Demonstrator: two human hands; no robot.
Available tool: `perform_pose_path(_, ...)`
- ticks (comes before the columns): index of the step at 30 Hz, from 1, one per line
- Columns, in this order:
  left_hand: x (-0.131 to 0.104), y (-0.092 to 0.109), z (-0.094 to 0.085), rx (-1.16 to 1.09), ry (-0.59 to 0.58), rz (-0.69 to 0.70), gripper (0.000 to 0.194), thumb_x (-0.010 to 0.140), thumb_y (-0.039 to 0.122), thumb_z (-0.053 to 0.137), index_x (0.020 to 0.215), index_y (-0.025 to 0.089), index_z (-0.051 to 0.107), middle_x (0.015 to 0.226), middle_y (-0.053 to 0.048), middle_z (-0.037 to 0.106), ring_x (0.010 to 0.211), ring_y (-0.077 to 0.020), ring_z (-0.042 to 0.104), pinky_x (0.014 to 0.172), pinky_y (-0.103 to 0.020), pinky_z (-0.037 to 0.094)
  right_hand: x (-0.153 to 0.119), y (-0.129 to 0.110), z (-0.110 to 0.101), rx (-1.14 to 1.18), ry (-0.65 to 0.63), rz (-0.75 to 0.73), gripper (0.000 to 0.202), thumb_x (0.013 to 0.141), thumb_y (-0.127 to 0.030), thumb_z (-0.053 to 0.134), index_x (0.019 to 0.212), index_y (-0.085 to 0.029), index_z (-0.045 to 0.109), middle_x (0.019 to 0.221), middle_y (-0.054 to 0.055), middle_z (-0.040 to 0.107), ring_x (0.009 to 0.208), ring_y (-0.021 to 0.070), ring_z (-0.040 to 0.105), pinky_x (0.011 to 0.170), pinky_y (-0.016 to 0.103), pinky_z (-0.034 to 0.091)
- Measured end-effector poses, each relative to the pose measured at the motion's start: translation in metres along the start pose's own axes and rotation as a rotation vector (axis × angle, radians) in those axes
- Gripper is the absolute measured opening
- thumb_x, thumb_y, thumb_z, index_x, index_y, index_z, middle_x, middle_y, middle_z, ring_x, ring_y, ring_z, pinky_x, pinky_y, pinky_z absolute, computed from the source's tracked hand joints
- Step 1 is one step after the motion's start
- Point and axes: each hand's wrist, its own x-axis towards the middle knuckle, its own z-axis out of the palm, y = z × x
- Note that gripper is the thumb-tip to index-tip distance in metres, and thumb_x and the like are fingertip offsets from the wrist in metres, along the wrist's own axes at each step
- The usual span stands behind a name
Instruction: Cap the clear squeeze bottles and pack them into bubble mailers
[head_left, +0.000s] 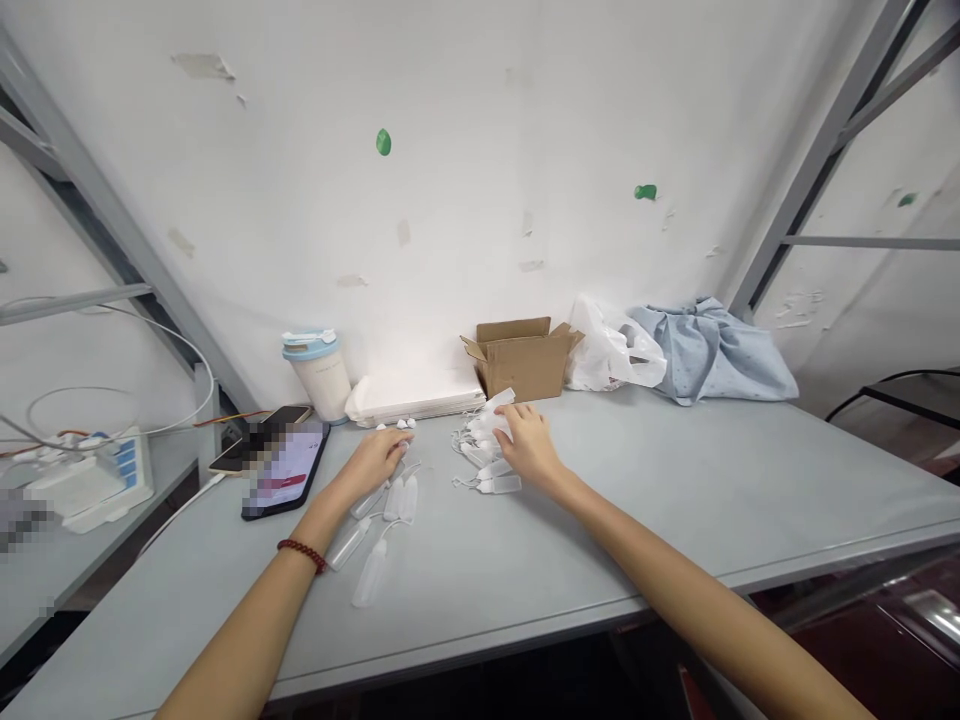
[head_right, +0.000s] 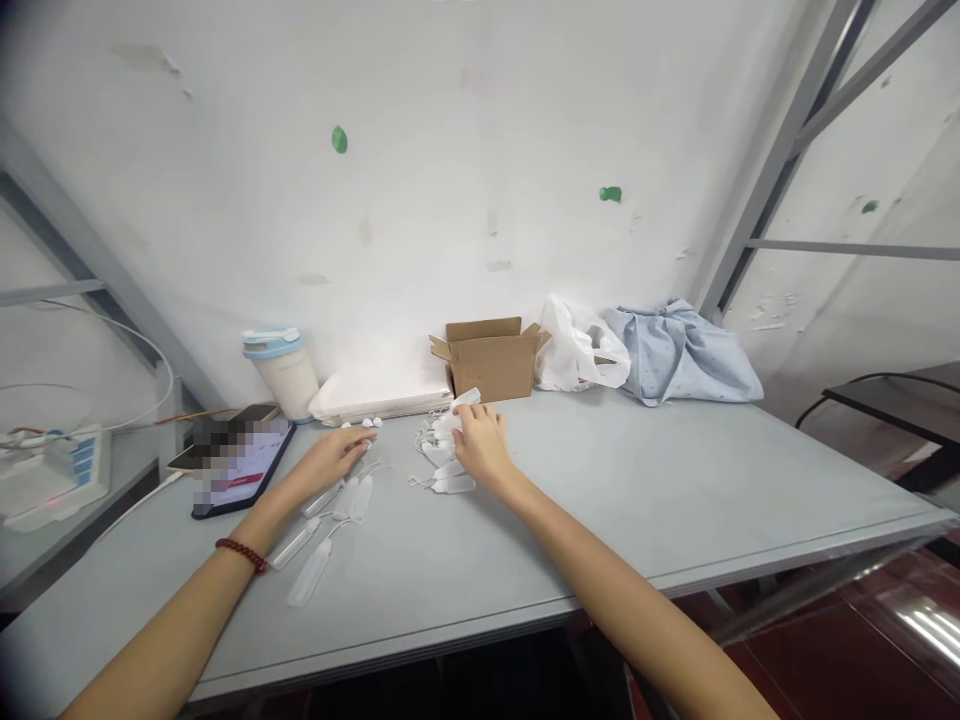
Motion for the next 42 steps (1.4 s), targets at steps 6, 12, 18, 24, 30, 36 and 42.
perform_pose_path(6, -0.002, 0.003, -0.004, 0.033, -0.005, -0.001, 0.028, 0.076, 0.021, 0.043, 0.091, 0.019, 0.067, 0.097, -0.009, 0.067, 0.086, -0.0229, 0.061, 0.081, -0.034, 0.045, -0.002, 0.000, 0.002, -0.039, 0.072, -0.012, 0.031, 0.082, -0.012, 0.046, 0.112, -0.016, 0.051, 0.115, 0.015, 0.053, 0.104, 0.0290, 0.045, 0.081, 0.042, 0.037)
perform_pose_path(12, -0.006, 0.000, -0.004, 0.069, -0.023, 0.003, 0.028, 0.077, 0.020, 0.043, 0.091, 0.015, 0.067, 0.087, -0.012, 0.065, 0.080, -0.0247, 0.059, 0.075, -0.036, 0.044, -0.022, -0.025, 0.001, 0.162, 0.081, -0.386, 0.027, 0.085, -0.014, 0.042, 0.111, -0.014, 0.050, 0.111, 0.015, 0.052, 0.103, 0.0239, 0.046, 0.084, 0.038, 0.039)
perform_pose_path(18, -0.007, 0.001, -0.003, 0.112, -0.063, 0.009, 0.025, 0.079, 0.021, 0.042, 0.085, 0.017, 0.066, 0.084, -0.010, 0.063, 0.081, -0.0242, 0.058, 0.074, -0.034, 0.043, -0.049, -0.071, 0.016, 0.218, -0.235, -0.548, 0.031, 0.087, -0.019, 0.045, 0.117, -0.019, 0.048, 0.110, 0.009, 0.054, 0.095, 0.0212, 0.045, 0.078, 0.035, 0.039)
perform_pose_path(24, -0.010, 0.014, -0.008, 0.087, 0.004, -0.010, 0.021, 0.080, 0.023, 0.041, 0.085, 0.015, 0.060, 0.085, -0.010, 0.062, 0.081, -0.0234, 0.058, 0.072, -0.033, 0.043, -0.056, -0.081, 0.028, 0.103, -0.280, -0.541, 0.030, 0.089, -0.034, 0.044, 0.115, -0.022, 0.050, 0.105, 0.010, 0.049, 0.089, 0.0216, 0.042, 0.074, 0.035, 0.035)
perform_pose_path(30, -0.014, 0.028, -0.014, 0.035, 0.037, -0.045, 0.019, 0.080, 0.030, 0.044, 0.083, 0.017, 0.057, 0.084, -0.009, 0.062, 0.081, -0.0240, 0.059, 0.070, -0.033, 0.043, -0.053, -0.075, 0.031, 0.049, -0.288, -0.521, 0.027, 0.090, -0.038, 0.041, 0.104, -0.021, 0.055, 0.089, 0.007, 0.050, 0.081, 0.0198, 0.042, 0.070, 0.032, 0.032)
perform_pose_path(36, -0.014, 0.033, -0.016, -0.094, 0.141, -0.098, 0.020, 0.079, 0.033, 0.047, 0.087, 0.016, 0.056, 0.083, -0.007, 0.065, 0.079, -0.0223, 0.060, 0.069, -0.032, 0.044, -0.049, -0.073, 0.031, 0.047, -0.348, -0.487, 0.019, 0.088, -0.033, 0.046, 0.097, -0.021, 0.057, 0.082, 0.005, 0.054, 0.076, 0.0178, 0.048, 0.069, 0.030, 0.031)
perform_pose_path(42, -0.014, 0.039, -0.021, -0.330, 0.231, -0.182, 0.029, 0.073, 0.040, 0.057, 0.086, 0.014, 0.059, 0.083, -0.007, 0.066, 0.079, -0.0203, 0.060, 0.069, -0.031, 0.046, -0.042, -0.063, 0.031, 0.170, -0.232, -0.449, 0.020, 0.086, -0.016, 0.045, 0.098, -0.019, 0.061, 0.074, 0.004, 0.057, 0.070, 0.0158, 0.051, 0.066, 0.026, 0.035)
